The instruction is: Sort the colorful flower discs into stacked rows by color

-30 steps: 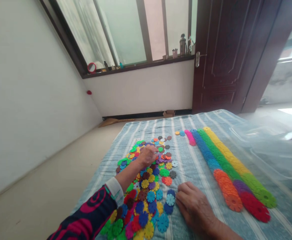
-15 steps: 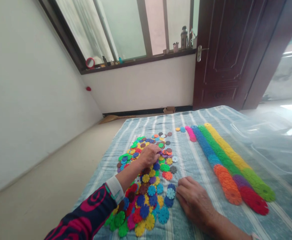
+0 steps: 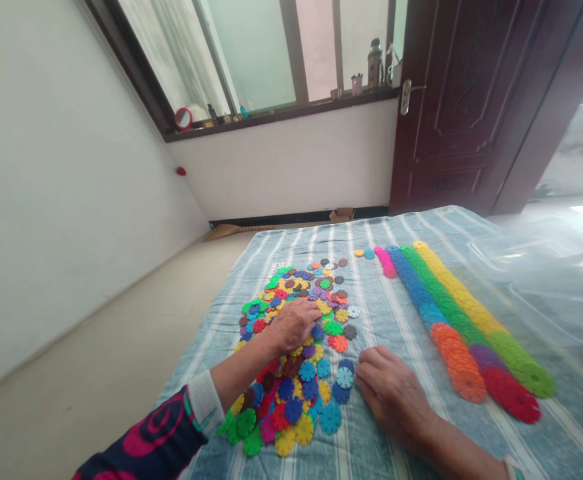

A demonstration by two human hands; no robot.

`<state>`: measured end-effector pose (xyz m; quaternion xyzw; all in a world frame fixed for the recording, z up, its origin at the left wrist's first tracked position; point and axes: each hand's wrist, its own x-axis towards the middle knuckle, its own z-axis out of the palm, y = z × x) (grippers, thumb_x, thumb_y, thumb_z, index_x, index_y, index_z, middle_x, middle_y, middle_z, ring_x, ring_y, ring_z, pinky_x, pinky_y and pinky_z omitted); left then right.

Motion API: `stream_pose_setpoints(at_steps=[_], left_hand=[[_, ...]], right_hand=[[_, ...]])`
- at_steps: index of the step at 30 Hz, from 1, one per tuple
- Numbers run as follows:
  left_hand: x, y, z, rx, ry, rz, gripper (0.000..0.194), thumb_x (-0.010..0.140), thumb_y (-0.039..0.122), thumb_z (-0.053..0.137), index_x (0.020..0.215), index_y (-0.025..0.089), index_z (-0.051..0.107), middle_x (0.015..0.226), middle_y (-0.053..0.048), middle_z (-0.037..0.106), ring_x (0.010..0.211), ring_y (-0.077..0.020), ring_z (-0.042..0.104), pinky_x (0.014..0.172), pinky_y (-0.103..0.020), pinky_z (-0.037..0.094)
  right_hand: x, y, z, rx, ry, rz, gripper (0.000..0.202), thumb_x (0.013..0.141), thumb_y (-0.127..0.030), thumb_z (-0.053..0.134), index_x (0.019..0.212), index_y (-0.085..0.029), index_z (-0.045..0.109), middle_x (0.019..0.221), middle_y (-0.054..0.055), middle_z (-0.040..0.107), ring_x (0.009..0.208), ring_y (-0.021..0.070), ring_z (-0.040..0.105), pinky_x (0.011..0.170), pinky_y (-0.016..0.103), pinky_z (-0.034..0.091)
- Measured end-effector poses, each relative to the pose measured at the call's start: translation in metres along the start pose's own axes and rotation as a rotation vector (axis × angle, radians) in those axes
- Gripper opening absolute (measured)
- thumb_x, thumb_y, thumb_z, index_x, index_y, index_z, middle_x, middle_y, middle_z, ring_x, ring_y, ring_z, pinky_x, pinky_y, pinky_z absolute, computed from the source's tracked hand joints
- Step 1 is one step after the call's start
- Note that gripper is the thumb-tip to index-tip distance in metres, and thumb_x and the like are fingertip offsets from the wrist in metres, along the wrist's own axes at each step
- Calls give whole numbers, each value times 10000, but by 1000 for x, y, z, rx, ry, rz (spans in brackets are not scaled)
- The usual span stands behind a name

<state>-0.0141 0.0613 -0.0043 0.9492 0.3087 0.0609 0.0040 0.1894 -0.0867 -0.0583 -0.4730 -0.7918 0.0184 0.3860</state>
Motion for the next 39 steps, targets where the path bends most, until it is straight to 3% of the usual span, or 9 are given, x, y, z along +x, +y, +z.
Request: stream_pose_setpoints(at_steps=[6, 11, 17, 19, 24, 28, 32, 35, 39], left_hand=[[-35, 6, -1, -39, 27, -40, 277, 826, 140, 553, 1083, 190, 644, 1205, -85, 641, 1140, -231, 563, 1021, -406, 438], [-61, 14, 3, -70, 28, -59, 429, 820, 116, 541, 1240, 199, 549, 1393, -104, 518, 1254, -218, 509, 1057, -395, 434], [-89, 32, -10, -51, 90, -112, 555, 817, 109, 540, 1357, 170, 426, 1462, -138, 429, 1344, -231, 416, 1084, -395, 415], [-99, 38, -10, -21, 113, -126, 525, 819, 145, 569, 1330, 167, 453, 1433, -146, 462, 1314, -247, 452, 1064, -409, 436], [-116, 53, 3, -5, 162, -44, 216, 868, 161, 506, 1056, 197, 606, 1231, -87, 628, 1148, -208, 578, 974, -373, 491], [-119, 62, 1, -27, 165, 11, 184, 901, 174, 450, 967, 198, 620, 1091, -65, 681, 1036, -191, 616, 920, -357, 498], [-114, 63, -9, -48, 78, -87, 165, 867, 161, 490, 947, 203, 628, 1046, -57, 689, 1010, -197, 620, 926, -363, 497], [-106, 53, -7, -41, 49, -118, 219, 836, 146, 515, 1018, 193, 626, 1167, -82, 657, 1109, -212, 593, 983, -372, 481], [-85, 25, -3, -67, 3, -122, 281, 835, 117, 500, 1089, 161, 612, 1268, -111, 614, 1190, -204, 559, 1038, -349, 451]], right_hand=[[-1, 0, -2, -9, -26, 4, 263, 933, -141, 438, 691, -188, 530, 747, 35, 553, 758, 172, 487, 676, 293, 374], [-2, 0, -3, -19, -24, -17, 267, 934, -144, 436, 688, -188, 530, 748, 36, 558, 750, 175, 487, 671, 299, 375], [-3, 1, -4, -19, -43, -1, 253, 937, -160, 443, 709, -193, 546, 769, 38, 572, 771, 180, 499, 690, 301, 389], [-3, 1, -5, -24, -56, -3, 255, 940, -167, 441, 711, -193, 550, 772, 39, 572, 778, 181, 503, 693, 301, 392], [-4, 3, -5, -39, -61, -15, 269, 944, -173, 435, 706, -191, 559, 779, 41, 580, 773, 175, 508, 686, 297, 395], [-4, 3, -6, -45, -63, -19, 275, 945, -178, 433, 707, -194, 570, 776, 42, 583, 776, 170, 515, 690, 295, 404], [-5, 2, -7, -39, -72, -18, 267, 944, -173, 432, 724, -193, 583, 786, 44, 587, 787, 172, 523, 697, 297, 412], [-5, 2, -8, -41, -67, -19, 269, 944, -175, 431, 726, -196, 587, 778, 43, 590, 783, 172, 527, 696, 295, 415], [-6, 2, -8, -33, -67, -14, 270, 945, -173, 431, 728, -197, 589, 780, 42, 592, 784, 172, 527, 698, 294, 413]])
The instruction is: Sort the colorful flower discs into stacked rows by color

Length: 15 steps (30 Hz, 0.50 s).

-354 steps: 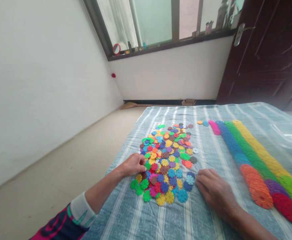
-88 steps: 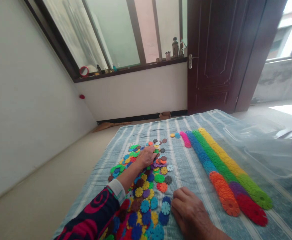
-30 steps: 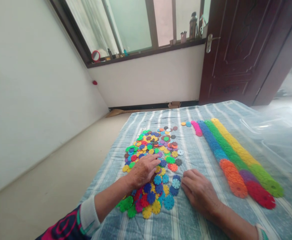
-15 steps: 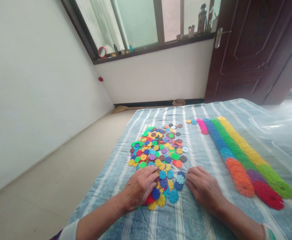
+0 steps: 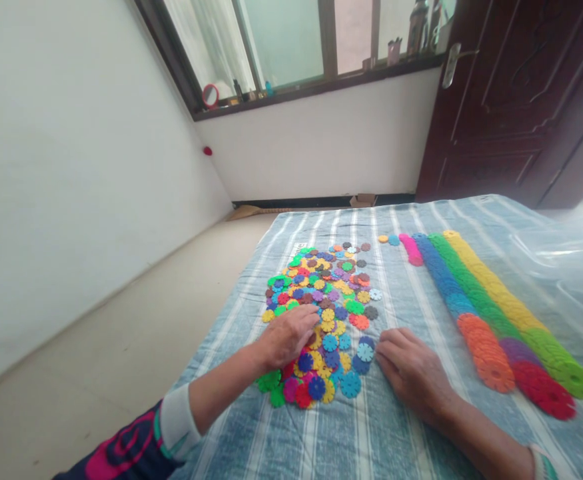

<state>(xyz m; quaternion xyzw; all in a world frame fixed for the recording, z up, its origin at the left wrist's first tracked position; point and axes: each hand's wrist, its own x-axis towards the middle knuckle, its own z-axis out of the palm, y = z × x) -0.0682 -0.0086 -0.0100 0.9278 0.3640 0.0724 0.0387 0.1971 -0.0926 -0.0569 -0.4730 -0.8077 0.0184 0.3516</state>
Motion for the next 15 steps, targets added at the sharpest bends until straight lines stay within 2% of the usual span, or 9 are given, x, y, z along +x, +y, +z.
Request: stream_pose_setpoints(at_steps=[4, 7, 10, 15], left_hand=[[20, -23, -11, -85, 31, 1, 299, 808, 77, 489, 1062, 170, 617, 1285, -93, 602, 1249, -192, 514, 1065, -345, 425], [15, -29, -23, -91, 95, -62, 281, 820, 105, 484, 1062, 161, 615, 1181, -96, 644, 1169, -196, 562, 1034, -351, 443], [-6, -23, -32, -81, 32, -105, 204, 843, 168, 500, 998, 171, 633, 1021, -70, 669, 1009, -189, 612, 927, -326, 493], [-30, 0, -31, -81, -78, -87, 138, 831, 222, 569, 941, 199, 649, 1041, -48, 640, 975, -179, 583, 886, -292, 479]], right_hand=[[-1, 1, 0, 10, -14, 6, 272, 956, -191, 426, 742, -195, 594, 796, 46, 596, 791, 174, 528, 703, 298, 412], [-2, 1, -1, 13, -16, 8, 280, 962, -200, 421, 745, -192, 598, 804, 46, 599, 794, 174, 527, 703, 301, 412], [-2, 0, -1, 12, -10, 9, 289, 962, -198, 419, 738, -192, 602, 804, 46, 605, 789, 170, 528, 701, 301, 414], [-2, 0, -2, -6, -1, 4, 288, 958, -206, 426, 737, -196, 610, 807, 46, 613, 786, 170, 539, 697, 302, 425]])
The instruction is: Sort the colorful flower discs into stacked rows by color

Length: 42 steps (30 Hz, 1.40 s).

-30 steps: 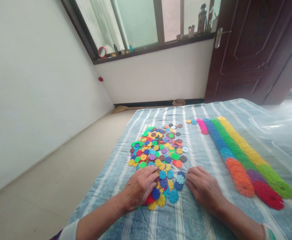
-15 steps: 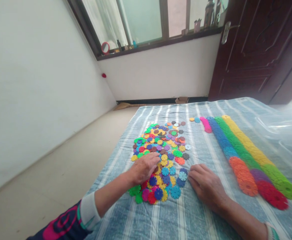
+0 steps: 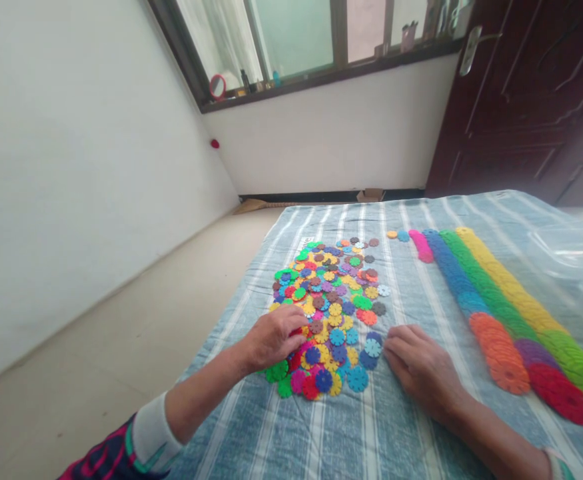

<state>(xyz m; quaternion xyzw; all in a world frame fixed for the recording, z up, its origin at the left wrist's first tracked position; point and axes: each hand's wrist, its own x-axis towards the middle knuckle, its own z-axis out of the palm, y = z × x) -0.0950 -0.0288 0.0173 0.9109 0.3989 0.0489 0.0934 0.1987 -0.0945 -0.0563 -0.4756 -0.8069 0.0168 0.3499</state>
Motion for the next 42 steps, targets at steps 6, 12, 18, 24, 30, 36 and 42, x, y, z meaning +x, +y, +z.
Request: stream_pose_setpoints(at_steps=[6, 12, 18, 24, 30, 36, 42], left_hand=[[5, 0, 8, 89, 18, -57, 125, 832, 159, 528, 844, 185, 650, 999, -57, 628, 969, -189, 546, 905, -316, 454], [10, 6, 7, 132, -5, -125, 125, 847, 206, 533, 832, 182, 655, 954, -62, 610, 920, -191, 539, 859, -326, 456], [10, 15, 3, 181, -11, -243, 114, 802, 258, 604, 871, 169, 623, 928, -69, 589, 896, -218, 515, 836, -358, 439], [2, 17, 0, 127, -48, -239, 89, 805, 266, 601, 760, 189, 603, 865, -40, 574, 870, -196, 520, 791, -314, 431], [4, 24, -1, 127, -107, -280, 136, 804, 315, 619, 751, 190, 617, 844, -41, 584, 852, -195, 532, 780, -315, 425], [3, 26, 3, 145, -99, -325, 182, 784, 337, 623, 699, 184, 573, 798, -35, 593, 777, -183, 528, 700, -293, 417], [4, 29, 6, 52, -130, -316, 148, 763, 279, 614, 660, 184, 567, 775, -30, 599, 789, -180, 540, 720, -285, 409]], right_hand=[[0, 0, 0, -10, 5, -14, 275, 953, -207, 435, 748, -204, 620, 810, 44, 619, 786, 169, 551, 695, 298, 433], [0, 0, 0, 2, -12, -5, 280, 961, -206, 424, 753, -197, 612, 824, 46, 618, 794, 171, 540, 702, 300, 423], [-1, 2, 1, 4, -19, 1, 280, 959, -206, 423, 752, -196, 612, 816, 49, 616, 786, 173, 537, 706, 305, 425], [0, 1, -1, -7, 0, -8, 283, 955, -204, 430, 741, -201, 616, 809, 47, 615, 780, 166, 538, 691, 295, 427], [-1, 2, 0, 4, -15, 0, 264, 954, -208, 439, 762, -194, 619, 822, 50, 614, 797, 173, 538, 709, 301, 421], [-1, 2, 0, 3, -18, 5, 275, 958, -203, 427, 759, -192, 616, 816, 50, 610, 798, 174, 535, 712, 299, 422], [-1, 2, 0, 4, -21, 7, 273, 955, -195, 429, 752, -193, 612, 817, 50, 608, 797, 173, 535, 711, 298, 418]])
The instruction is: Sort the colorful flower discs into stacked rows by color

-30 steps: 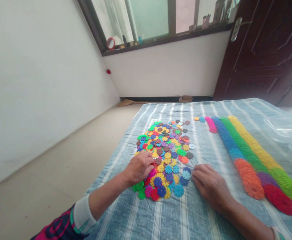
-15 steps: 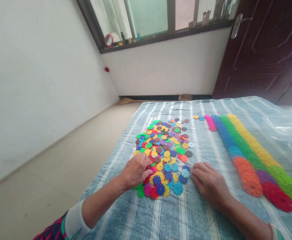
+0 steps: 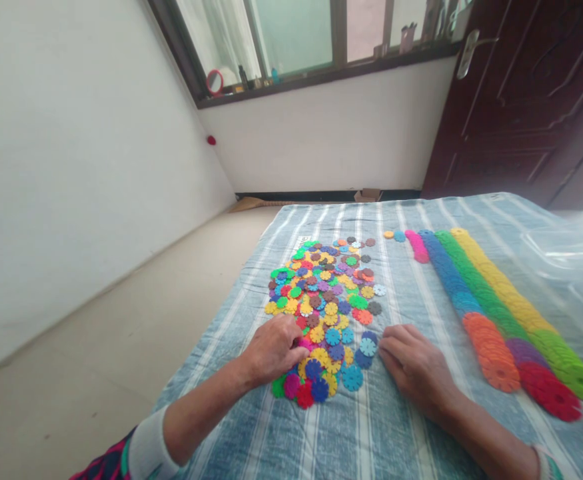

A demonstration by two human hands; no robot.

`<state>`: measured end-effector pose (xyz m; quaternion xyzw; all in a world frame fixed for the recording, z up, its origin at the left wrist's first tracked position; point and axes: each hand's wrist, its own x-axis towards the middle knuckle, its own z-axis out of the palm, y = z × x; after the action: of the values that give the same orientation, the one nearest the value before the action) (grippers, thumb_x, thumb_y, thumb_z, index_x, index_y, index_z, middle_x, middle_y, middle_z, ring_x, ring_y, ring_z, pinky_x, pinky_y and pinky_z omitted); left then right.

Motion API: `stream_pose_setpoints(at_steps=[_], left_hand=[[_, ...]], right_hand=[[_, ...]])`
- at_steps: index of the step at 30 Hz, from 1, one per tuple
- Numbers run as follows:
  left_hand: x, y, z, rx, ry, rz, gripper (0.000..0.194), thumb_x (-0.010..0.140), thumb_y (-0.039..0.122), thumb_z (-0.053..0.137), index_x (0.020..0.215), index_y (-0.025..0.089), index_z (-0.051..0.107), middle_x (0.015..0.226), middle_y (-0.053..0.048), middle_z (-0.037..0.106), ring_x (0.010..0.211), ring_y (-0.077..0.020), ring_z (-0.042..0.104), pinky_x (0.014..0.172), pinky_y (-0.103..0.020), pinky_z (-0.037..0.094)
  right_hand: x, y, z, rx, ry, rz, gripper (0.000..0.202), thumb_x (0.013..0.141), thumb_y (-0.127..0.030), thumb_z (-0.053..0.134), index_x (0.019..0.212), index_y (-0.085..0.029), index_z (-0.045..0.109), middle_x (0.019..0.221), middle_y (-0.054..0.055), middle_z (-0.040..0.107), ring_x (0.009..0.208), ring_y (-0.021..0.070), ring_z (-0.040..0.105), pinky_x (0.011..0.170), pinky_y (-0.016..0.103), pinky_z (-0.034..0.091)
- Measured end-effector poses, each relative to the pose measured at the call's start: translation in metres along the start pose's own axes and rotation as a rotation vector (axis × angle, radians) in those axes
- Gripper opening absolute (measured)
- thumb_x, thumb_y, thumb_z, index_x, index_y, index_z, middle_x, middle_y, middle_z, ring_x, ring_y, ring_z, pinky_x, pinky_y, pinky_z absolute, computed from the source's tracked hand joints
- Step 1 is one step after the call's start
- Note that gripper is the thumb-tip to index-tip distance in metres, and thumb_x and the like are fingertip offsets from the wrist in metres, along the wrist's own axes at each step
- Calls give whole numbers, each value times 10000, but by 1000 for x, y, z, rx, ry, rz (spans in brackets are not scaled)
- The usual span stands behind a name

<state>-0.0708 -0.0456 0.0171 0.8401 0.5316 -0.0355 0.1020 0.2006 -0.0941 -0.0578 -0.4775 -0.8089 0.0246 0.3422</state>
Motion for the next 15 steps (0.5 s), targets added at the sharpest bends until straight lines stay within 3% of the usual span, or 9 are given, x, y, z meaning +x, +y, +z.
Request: stream_pose_setpoints(at_steps=[5, 8, 12, 15], left_hand=[[2, 0, -2, -117, 27, -13, 140, 707, 227, 623, 626, 180, 518, 730, -10, 564, 732, -155, 515, 679, -265, 386], [7, -2, -2, -301, 50, -17, 154, 711, 234, 590, 607, 182, 489, 655, 16, 533, 647, -129, 489, 627, -251, 373], [24, -5, 0, -562, 114, -43, 180, 732, 310, 564, 612, 185, 514, 607, 26, 533, 597, -121, 489, 586, -243, 379], [44, -10, 1, -595, 159, -61, 158, 726, 324, 559, 650, 185, 566, 628, 15, 577, 611, -133, 526, 598, -248, 402]], right_hand=[[0, 0, 1, 11, -8, 14, 274, 959, -202, 425, 756, -186, 609, 810, 50, 599, 803, 178, 522, 715, 304, 411], [0, 0, 1, 19, -10, 14, 274, 960, -206, 426, 753, -183, 605, 812, 51, 595, 802, 181, 514, 715, 306, 406], [1, -1, 1, 20, 1, 3, 274, 959, -199, 425, 747, -186, 597, 805, 51, 594, 795, 182, 514, 707, 304, 402], [2, -2, 0, 25, 10, -1, 268, 956, -191, 426, 746, -185, 591, 799, 50, 594, 791, 182, 511, 706, 303, 402]])
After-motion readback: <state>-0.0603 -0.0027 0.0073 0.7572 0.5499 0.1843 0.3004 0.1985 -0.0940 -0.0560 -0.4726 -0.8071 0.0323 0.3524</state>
